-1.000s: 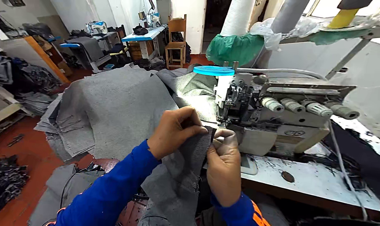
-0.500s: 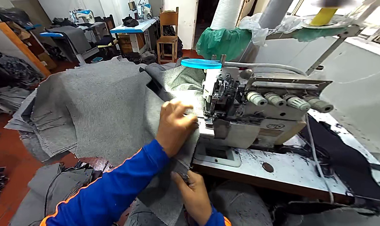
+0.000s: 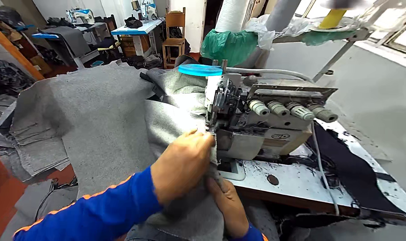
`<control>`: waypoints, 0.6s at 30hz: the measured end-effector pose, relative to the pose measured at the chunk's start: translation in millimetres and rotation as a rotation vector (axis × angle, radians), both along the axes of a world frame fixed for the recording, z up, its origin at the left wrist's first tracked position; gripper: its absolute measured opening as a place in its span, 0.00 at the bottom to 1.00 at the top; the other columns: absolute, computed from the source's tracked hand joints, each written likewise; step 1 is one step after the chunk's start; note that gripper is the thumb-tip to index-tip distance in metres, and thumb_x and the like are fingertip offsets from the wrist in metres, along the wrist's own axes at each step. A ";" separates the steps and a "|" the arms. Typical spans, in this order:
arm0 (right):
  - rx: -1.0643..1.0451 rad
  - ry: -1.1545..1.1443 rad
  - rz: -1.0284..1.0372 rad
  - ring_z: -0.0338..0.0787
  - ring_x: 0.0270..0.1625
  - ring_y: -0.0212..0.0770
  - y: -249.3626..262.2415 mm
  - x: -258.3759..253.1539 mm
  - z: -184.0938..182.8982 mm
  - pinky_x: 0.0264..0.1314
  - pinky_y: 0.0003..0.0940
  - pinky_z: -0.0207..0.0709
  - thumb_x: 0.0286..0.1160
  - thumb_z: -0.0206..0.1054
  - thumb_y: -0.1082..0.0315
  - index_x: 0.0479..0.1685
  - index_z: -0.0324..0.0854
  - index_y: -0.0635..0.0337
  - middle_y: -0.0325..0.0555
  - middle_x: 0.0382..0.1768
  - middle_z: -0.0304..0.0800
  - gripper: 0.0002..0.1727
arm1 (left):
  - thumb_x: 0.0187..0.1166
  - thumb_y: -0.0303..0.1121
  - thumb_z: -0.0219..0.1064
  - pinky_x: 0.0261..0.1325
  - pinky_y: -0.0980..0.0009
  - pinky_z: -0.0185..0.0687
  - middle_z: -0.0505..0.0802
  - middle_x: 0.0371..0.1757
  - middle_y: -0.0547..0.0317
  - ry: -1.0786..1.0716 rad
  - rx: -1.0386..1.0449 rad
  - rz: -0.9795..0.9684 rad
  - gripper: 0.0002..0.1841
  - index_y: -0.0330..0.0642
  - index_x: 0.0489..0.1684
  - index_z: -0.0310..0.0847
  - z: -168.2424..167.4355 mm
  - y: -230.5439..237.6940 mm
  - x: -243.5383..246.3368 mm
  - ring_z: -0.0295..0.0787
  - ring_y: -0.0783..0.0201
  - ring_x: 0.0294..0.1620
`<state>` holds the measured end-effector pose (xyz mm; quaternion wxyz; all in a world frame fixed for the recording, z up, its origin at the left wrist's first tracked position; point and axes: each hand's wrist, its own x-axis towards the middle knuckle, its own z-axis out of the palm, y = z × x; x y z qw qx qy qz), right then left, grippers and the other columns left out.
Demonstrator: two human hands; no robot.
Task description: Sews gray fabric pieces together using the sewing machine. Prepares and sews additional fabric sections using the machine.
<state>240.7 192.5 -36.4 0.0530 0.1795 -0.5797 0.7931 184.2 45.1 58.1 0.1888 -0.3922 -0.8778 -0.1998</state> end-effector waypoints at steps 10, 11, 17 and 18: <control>0.399 0.263 -0.274 0.86 0.32 0.17 -1.5 -14.6 2.9 0.41 0.14 0.79 0.84 0.54 0.70 0.30 0.84 0.70 0.40 0.24 0.87 0.17 | 0.82 0.30 0.60 0.85 0.58 0.67 0.86 0.76 0.45 0.331 -0.218 -0.051 0.25 0.36 0.79 0.73 -44.0 -26.0 37.2 0.80 0.53 0.80; 0.422 0.256 -0.307 0.86 0.30 0.19 -4.9 -15.2 4.7 0.38 0.14 0.79 0.85 0.54 0.70 0.29 0.84 0.69 0.40 0.22 0.86 0.18 | 0.85 0.23 0.56 0.83 0.60 0.71 0.89 0.73 0.46 0.366 -0.227 -0.052 0.21 0.36 0.77 0.75 -42.7 -27.7 31.7 0.83 0.54 0.78; 0.200 0.015 -0.346 0.76 0.15 0.20 -28.7 -32.5 12.5 0.18 0.20 0.73 0.85 0.48 0.68 0.23 0.78 0.57 0.26 0.13 0.77 0.19 | 0.84 0.19 0.57 0.75 0.65 0.82 0.96 0.60 0.52 0.350 -0.179 -0.197 0.16 0.35 0.64 0.84 -26.7 -37.4 -7.8 0.92 0.60 0.67; 0.191 0.015 -0.364 0.75 0.15 0.20 -30.4 -37.2 13.3 0.18 0.19 0.72 0.84 0.48 0.69 0.21 0.77 0.56 0.26 0.13 0.76 0.20 | 0.83 0.19 0.58 0.75 0.66 0.82 0.97 0.58 0.54 0.337 -0.156 -0.214 0.15 0.36 0.61 0.86 -25.2 -37.0 -15.0 0.93 0.61 0.65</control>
